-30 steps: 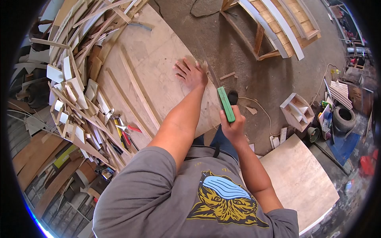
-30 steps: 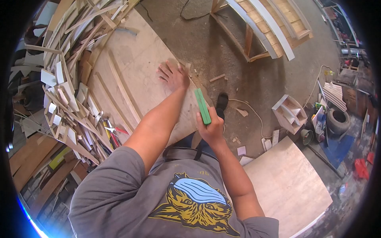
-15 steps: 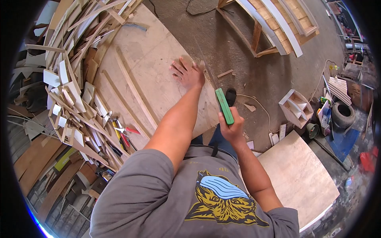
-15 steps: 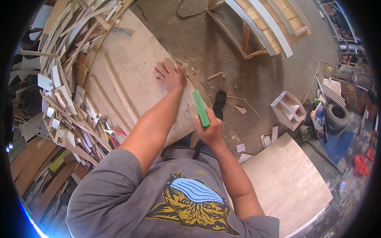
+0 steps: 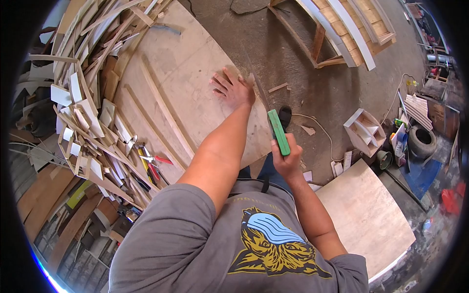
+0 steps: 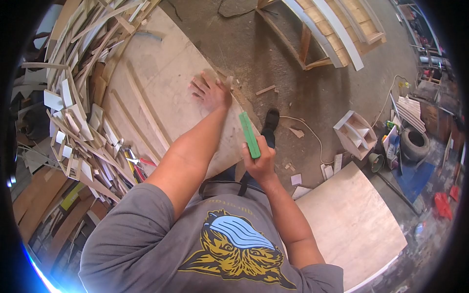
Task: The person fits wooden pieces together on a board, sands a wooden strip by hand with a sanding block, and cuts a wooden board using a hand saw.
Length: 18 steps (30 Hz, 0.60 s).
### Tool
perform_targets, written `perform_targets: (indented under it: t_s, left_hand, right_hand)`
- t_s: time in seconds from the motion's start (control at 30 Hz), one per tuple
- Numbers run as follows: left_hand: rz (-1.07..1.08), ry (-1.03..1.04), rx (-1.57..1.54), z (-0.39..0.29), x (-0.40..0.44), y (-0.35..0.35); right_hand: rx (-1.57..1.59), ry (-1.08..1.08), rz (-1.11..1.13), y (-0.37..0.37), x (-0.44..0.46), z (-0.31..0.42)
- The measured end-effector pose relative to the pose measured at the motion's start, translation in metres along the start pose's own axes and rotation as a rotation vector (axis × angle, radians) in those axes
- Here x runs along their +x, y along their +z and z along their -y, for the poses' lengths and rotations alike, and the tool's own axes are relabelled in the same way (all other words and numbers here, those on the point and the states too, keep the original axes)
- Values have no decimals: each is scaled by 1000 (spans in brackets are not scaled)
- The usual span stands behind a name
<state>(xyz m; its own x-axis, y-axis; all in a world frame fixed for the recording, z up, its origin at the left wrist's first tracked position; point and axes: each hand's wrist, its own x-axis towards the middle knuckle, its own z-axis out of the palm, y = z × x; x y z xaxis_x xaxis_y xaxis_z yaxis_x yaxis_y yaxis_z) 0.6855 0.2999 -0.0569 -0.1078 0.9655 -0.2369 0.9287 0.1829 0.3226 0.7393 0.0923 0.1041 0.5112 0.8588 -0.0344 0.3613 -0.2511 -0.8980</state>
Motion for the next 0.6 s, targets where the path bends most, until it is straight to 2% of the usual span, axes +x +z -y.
perform_targets:
  t_s: [0.13, 0.43, 0.6]
  left_hand:
    - [-88, 16, 27, 3, 2, 11]
    - [-82, 18, 37, 2, 1, 9]
    - [3, 15, -1, -2, -1, -2]
  right_hand:
    - [3, -20, -17, 3, 3, 3]
    - [-4, -9, -6, 6, 4, 7]
    - [-1, -31, -2, 4, 4, 3]
